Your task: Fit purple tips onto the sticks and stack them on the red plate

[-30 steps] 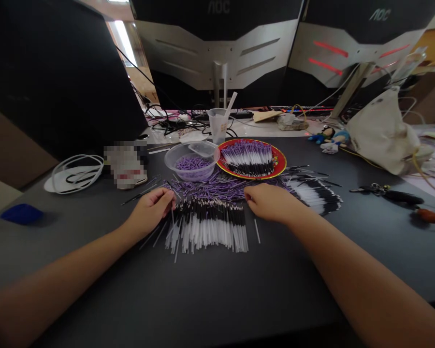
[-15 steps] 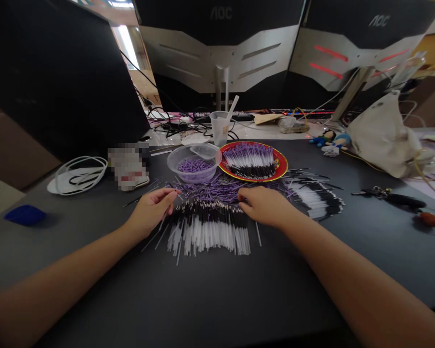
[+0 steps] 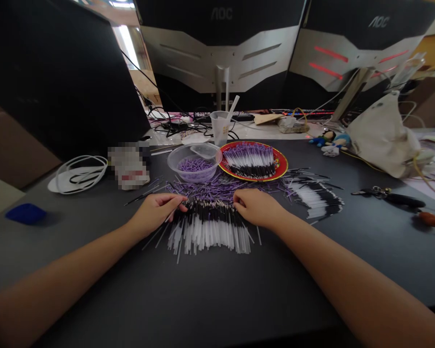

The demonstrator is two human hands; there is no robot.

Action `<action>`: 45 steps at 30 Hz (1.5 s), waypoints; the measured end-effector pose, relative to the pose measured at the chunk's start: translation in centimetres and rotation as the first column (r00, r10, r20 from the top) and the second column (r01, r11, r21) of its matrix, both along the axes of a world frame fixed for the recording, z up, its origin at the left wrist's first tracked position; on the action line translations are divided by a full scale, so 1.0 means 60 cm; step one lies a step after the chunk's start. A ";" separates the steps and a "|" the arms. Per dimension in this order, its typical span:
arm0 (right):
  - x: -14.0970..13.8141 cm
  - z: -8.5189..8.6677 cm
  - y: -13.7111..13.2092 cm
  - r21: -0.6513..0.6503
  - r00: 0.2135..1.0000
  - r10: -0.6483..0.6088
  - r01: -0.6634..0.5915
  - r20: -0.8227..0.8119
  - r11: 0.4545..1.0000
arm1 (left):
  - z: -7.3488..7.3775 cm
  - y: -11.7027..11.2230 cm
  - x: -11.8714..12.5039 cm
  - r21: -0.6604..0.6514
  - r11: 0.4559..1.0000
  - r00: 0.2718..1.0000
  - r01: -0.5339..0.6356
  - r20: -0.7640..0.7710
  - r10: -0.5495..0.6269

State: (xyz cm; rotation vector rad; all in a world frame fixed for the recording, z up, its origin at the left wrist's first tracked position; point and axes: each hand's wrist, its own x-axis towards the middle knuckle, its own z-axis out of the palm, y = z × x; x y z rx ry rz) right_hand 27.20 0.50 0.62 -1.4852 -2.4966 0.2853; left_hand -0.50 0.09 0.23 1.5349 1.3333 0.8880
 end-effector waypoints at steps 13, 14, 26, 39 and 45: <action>0.011 0.010 0.004 -0.143 0.998 0.047 -0.051 -0.029 0.988 | -0.020 0.004 -0.003 0.095 0.994 0.994 0.047 0.094 -0.056; 0.012 0.011 0.005 -0.147 0.999 0.042 -0.046 -0.024 0.988 | -0.022 0.005 -0.004 0.098 0.994 0.995 0.049 0.082 -0.057; 0.000 0.002 0.006 -0.041 0.998 -0.053 0.054 0.031 0.998 | -0.012 -0.009 -0.008 0.626 0.768 0.958 0.133 -0.279 0.061; -0.011 -0.006 -0.003 0.078 0.994 -0.058 0.052 0.087 0.996 | -0.020 -0.013 -0.007 0.551 0.806 0.924 0.217 -0.383 0.013; -0.006 0.011 -0.011 0.129 0.999 -0.027 0.032 -0.033 0.991 | -0.014 -0.017 -0.010 0.534 0.796 0.898 0.286 -0.440 -0.028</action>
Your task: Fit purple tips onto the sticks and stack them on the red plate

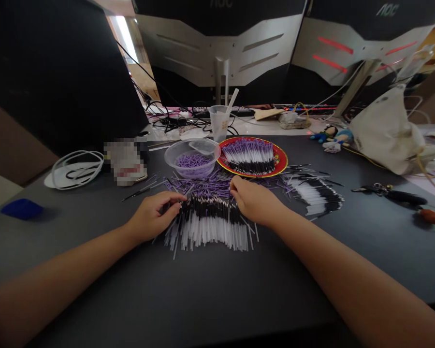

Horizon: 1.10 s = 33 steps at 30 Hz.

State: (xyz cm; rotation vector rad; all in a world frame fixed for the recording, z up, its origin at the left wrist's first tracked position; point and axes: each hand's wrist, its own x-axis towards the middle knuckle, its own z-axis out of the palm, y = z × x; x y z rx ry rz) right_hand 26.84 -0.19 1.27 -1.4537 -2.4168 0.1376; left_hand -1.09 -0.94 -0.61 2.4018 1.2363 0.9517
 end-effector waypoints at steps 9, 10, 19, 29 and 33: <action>-0.026 0.012 -0.026 0.070 0.946 0.192 -0.180 -0.260 0.981 | 0.008 -0.006 0.000 0.152 0.961 0.956 0.231 -0.219 -0.196; -0.027 0.013 -0.029 0.074 0.942 0.186 -0.172 -0.279 0.982 | 0.009 -0.007 0.001 0.158 0.957 0.951 0.242 -0.233 -0.202; -0.036 0.023 -0.045 0.112 0.893 0.237 -0.210 -0.382 0.971 | 0.012 -0.012 0.003 0.184 0.939 0.924 0.292 -0.307 -0.227; -0.032 0.017 -0.042 0.136 0.878 0.257 -0.220 -0.403 0.966 | 0.012 -0.013 0.003 0.193 0.931 0.907 0.310 -0.353 -0.229; -0.032 0.018 -0.042 0.142 0.875 0.249 -0.208 -0.414 0.968 | 0.011 -0.013 0.003 0.193 0.931 0.906 0.311 -0.357 -0.229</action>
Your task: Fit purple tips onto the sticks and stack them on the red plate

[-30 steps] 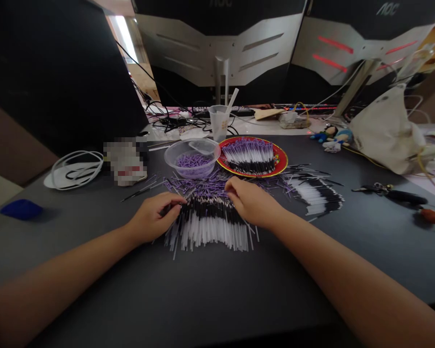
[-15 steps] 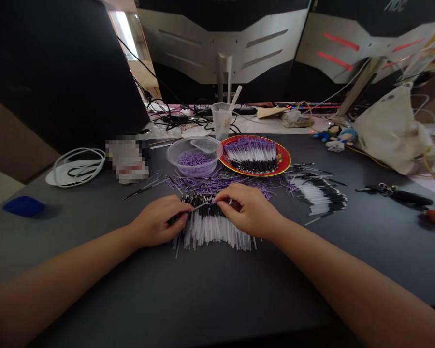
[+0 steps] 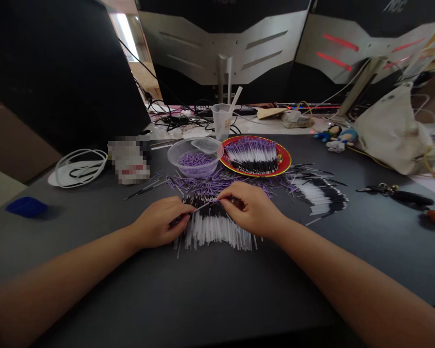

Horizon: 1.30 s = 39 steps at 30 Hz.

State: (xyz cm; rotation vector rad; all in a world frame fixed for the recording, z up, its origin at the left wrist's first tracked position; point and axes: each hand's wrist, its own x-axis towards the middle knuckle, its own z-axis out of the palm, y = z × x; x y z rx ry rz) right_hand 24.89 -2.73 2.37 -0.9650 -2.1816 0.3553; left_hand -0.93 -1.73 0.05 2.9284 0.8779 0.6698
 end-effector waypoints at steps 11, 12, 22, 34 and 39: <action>0.001 -0.002 0.001 0.016 0.999 0.013 -0.014 0.041 1.000 | -0.001 0.001 0.000 -0.011 1.000 1.000 0.000 -0.005 0.000; 0.001 -0.002 0.001 0.018 0.999 0.012 -0.013 0.043 1.000 | -0.001 0.001 0.000 -0.014 1.000 1.000 -0.004 -0.007 0.003; 0.004 -0.004 0.003 0.100 0.996 0.033 -0.042 0.082 0.994 | -0.002 -0.001 0.001 0.017 1.000 1.000 -0.016 -0.012 0.016; 0.005 -0.005 -0.013 0.210 0.948 0.071 -0.141 0.311 0.967 | 0.008 -0.016 0.007 0.399 0.917 0.989 0.003 -0.135 0.055; -0.003 -0.001 -0.023 0.320 0.869 0.025 -0.209 0.495 0.924 | 0.010 -0.025 0.015 0.390 0.920 0.989 0.024 -0.143 0.035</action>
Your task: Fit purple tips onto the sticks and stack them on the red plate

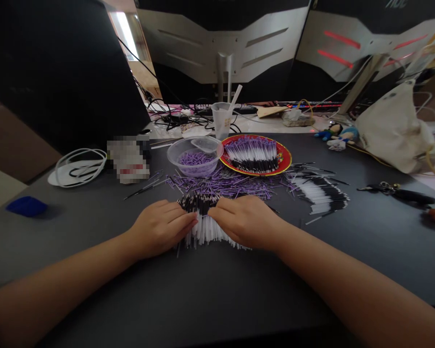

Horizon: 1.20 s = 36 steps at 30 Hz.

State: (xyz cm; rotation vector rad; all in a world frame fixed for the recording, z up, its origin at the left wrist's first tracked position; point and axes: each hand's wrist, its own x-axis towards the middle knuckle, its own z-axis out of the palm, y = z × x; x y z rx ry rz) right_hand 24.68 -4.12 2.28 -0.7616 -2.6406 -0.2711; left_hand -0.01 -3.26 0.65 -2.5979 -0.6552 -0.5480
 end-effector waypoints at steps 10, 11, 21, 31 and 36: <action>-0.014 0.000 -0.016 -0.196 0.995 -0.006 -0.014 -0.103 0.980 | -0.002 -0.005 0.004 -0.074 0.994 0.994 0.084 0.077 -0.078; -0.017 -0.001 -0.019 -0.251 0.989 -0.024 -0.014 -0.149 0.968 | -0.002 -0.007 0.005 -0.087 0.992 0.993 0.088 0.087 -0.081; -0.033 0.009 -0.031 -0.550 0.925 -0.173 -0.044 -0.337 0.834 | -0.001 -0.021 0.011 -0.174 0.972 0.977 0.160 0.169 -0.130; -0.042 -0.002 -0.032 -0.642 0.907 -0.262 -0.011 -0.329 0.767 | -0.009 -0.019 0.010 -0.253 0.956 0.974 0.147 0.206 -0.096; -0.030 0.006 -0.016 -0.671 0.894 -0.298 -0.005 -0.336 0.741 | -0.005 -0.004 0.008 -0.310 0.944 0.963 0.110 0.268 -0.024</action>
